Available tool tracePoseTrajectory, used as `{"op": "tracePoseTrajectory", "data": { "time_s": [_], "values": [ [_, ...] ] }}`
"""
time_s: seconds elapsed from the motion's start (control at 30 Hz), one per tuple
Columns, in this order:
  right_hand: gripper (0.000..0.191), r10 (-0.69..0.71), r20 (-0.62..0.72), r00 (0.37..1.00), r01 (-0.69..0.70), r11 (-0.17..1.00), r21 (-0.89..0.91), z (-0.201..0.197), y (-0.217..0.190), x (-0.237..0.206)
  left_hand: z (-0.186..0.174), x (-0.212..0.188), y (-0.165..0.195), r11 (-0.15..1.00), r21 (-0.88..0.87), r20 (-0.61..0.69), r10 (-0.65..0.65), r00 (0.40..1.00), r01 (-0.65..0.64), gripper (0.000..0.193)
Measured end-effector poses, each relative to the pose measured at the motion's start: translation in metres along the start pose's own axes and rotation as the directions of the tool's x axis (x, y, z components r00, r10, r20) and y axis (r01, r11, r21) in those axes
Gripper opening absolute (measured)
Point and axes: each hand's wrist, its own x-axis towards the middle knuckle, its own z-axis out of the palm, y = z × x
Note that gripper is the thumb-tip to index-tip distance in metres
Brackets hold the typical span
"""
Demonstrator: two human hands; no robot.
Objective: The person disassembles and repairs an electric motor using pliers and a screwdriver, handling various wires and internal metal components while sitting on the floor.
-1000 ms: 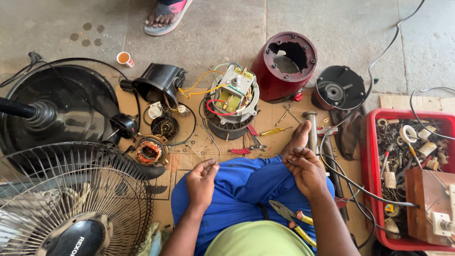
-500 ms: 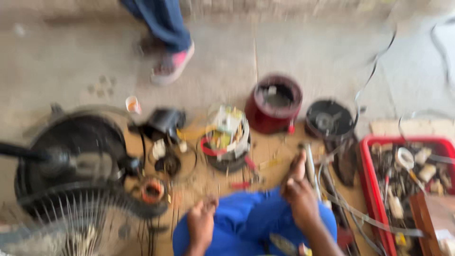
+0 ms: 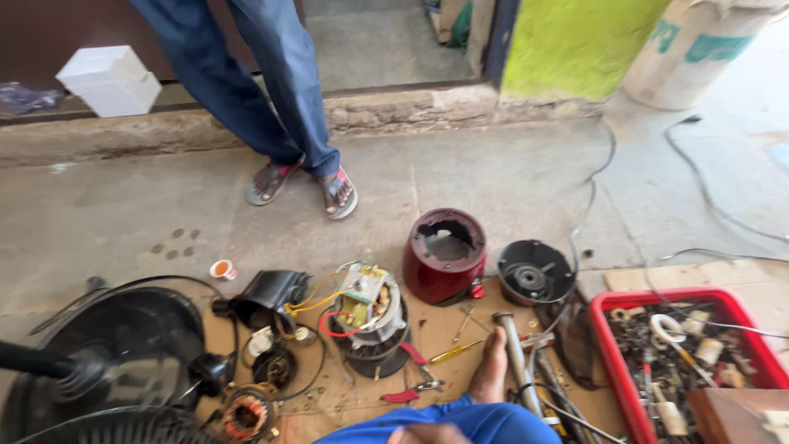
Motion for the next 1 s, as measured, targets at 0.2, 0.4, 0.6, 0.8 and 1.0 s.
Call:
{"op": "tracePoseTrajectory", "data": {
  "time_s": [0.2, 0.4, 0.6, 0.8, 1.0],
  "values": [
    [0.041, 0.019, -0.835, 0.549, 0.526, 0.769, 0.363, -0.122, -0.029, -0.037, -0.107, -0.040, 0.114, 0.806, -0.145, -0.234, 0.535, 0.812, -0.573, 0.025],
    [0.043, -0.167, -0.982, 0.083, 0.964, 0.262, 0.037, -0.114, -0.039, -0.068, -0.140, -0.133, 0.110, 0.784, -0.133, 0.287, 0.616, 0.734, -0.606, 0.026],
    [0.046, -0.413, -0.631, 0.657, 0.743, 0.495, 0.450, -0.052, -0.068, -0.088, -0.070, -0.075, 0.017, 0.961, -0.210, -0.147, 0.151, 0.978, -0.180, 0.027],
    [0.048, -0.299, 0.270, 0.915, 0.336, 0.936, -0.103, 0.063, -0.063, -0.029, 0.005, -0.046, -0.024, 0.967, -0.154, -0.019, -0.209, 0.978, 0.204, 0.028],
    [0.051, -0.198, 0.112, 0.974, 0.222, 0.939, -0.264, 0.050, -0.049, -0.018, 0.011, -0.025, -0.043, 0.920, -0.036, -0.016, -0.390, 0.921, 0.390, 0.028]
  ]
}}
